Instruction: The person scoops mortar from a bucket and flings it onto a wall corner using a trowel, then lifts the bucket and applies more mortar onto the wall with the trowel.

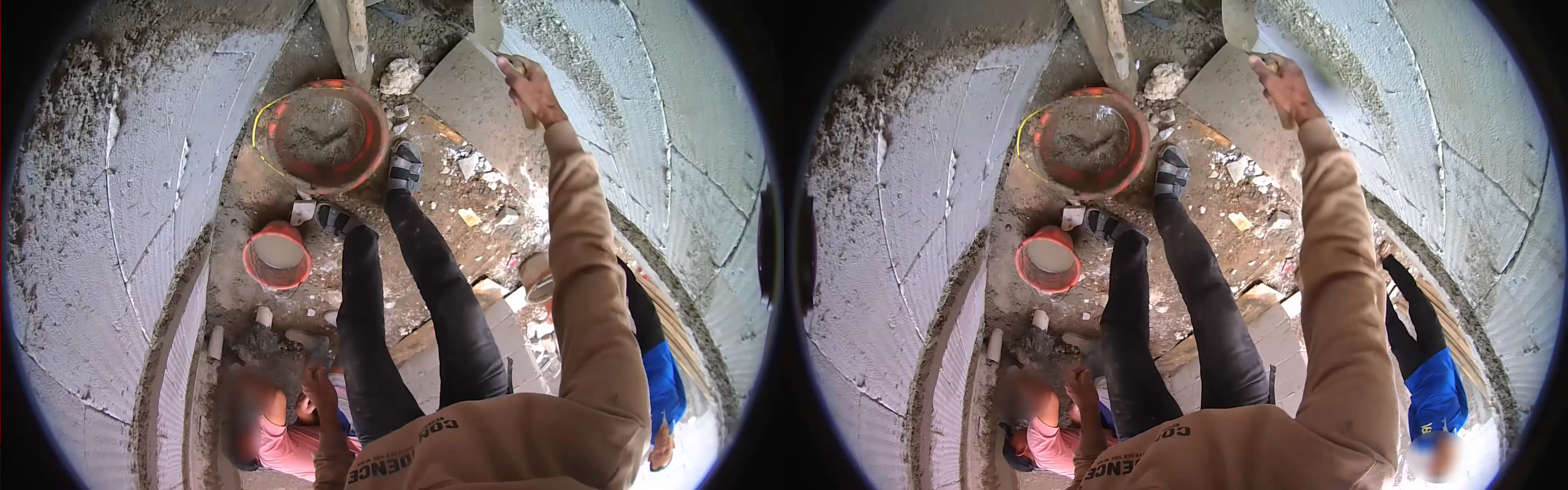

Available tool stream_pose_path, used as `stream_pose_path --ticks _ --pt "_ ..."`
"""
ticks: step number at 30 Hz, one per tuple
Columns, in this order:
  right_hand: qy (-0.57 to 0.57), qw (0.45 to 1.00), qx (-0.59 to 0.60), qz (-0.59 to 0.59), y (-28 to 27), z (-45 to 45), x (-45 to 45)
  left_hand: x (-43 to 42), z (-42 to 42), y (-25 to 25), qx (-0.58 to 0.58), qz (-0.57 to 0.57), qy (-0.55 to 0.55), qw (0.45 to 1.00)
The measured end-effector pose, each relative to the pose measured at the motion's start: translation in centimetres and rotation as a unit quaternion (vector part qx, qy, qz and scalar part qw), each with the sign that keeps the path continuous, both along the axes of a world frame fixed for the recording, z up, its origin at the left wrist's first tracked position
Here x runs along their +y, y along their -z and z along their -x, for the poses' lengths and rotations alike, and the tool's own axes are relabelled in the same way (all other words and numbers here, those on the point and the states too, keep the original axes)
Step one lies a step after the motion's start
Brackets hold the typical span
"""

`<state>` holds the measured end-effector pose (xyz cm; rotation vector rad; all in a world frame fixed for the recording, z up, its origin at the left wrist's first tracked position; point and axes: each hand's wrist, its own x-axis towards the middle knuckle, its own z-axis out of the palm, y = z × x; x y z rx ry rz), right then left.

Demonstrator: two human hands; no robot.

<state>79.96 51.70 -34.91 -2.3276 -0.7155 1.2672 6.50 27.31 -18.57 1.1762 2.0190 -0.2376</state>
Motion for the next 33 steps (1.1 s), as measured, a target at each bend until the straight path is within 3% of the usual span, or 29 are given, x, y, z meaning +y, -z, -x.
stream_pose_path --ticks 2,3,7,8,13,15,18,19,22,25,27,30,33 --pt "-0.074 0.995 -0.056 0.032 -4.4 1.7 -1.4 -0.3 -1.2 -1.1 0.0 0.027 -0.044 0.999" --pt "-0.096 0.994 -0.057 -0.011 -6.7 4.2 -2.2 -0.2 -1.9 -1.4 0.0 0.028 -0.042 0.999" --pt "-0.337 0.918 -0.183 -0.106 -2.8 12.7 -5.3 0.8 -3.6 -2.1 -0.027 0.006 -0.048 0.998" --pt "-0.325 0.916 -0.181 -0.151 -3.8 16.8 -4.2 0.9 -3.7 -2.3 -0.036 -0.003 -0.056 0.998" --pt "-0.404 0.875 -0.266 0.016 8.2 27.0 -1.3 2.0 -2.5 -4.3 -0.01 0.012 -0.061 0.998" --pt "-0.422 0.824 -0.378 0.03 14.5 29.2 -0.3 -0.1 0.1 -3.3 0.014 -0.026 -0.042 0.999" --pt "-0.467 0.812 -0.341 0.077 22.5 32.3 0.8 -2.7 3.2 -3.1 0.03 0.007 -0.108 0.994" --pt "-0.44 0.866 -0.196 0.132 22.3 33.2 2.2 -3.3 3.8 -3.3 0.029 0.026 -0.129 0.991" --pt "-0.404 0.903 -0.105 0.103 19.9 34.1 1.7 -4.4 4.4 -3.6 0.036 0.036 -0.118 0.992" --pt "-0.352 0.932 -0.079 -0.038 16.7 31.6 -1.4 -4.2 3.8 -3.8 0.031 0.033 -0.102 0.994" --pt "-0.348 0.931 -0.087 -0.059 14.1 30.7 -1.7 -3.0 2.5 -4.0 0.004 0.007 -0.087 0.996" --pt "-0.336 0.93 -0.111 -0.102 7.3 29.9 -0.9 -1.3 2.1 -4.5 -0.004 -0.007 -0.038 0.999" --pt "-0.331 0.919 -0.137 -0.163 -1.7 29.3 0.3 1.3 2.0 -6.0 -0.028 -0.034 -0.063 0.997"
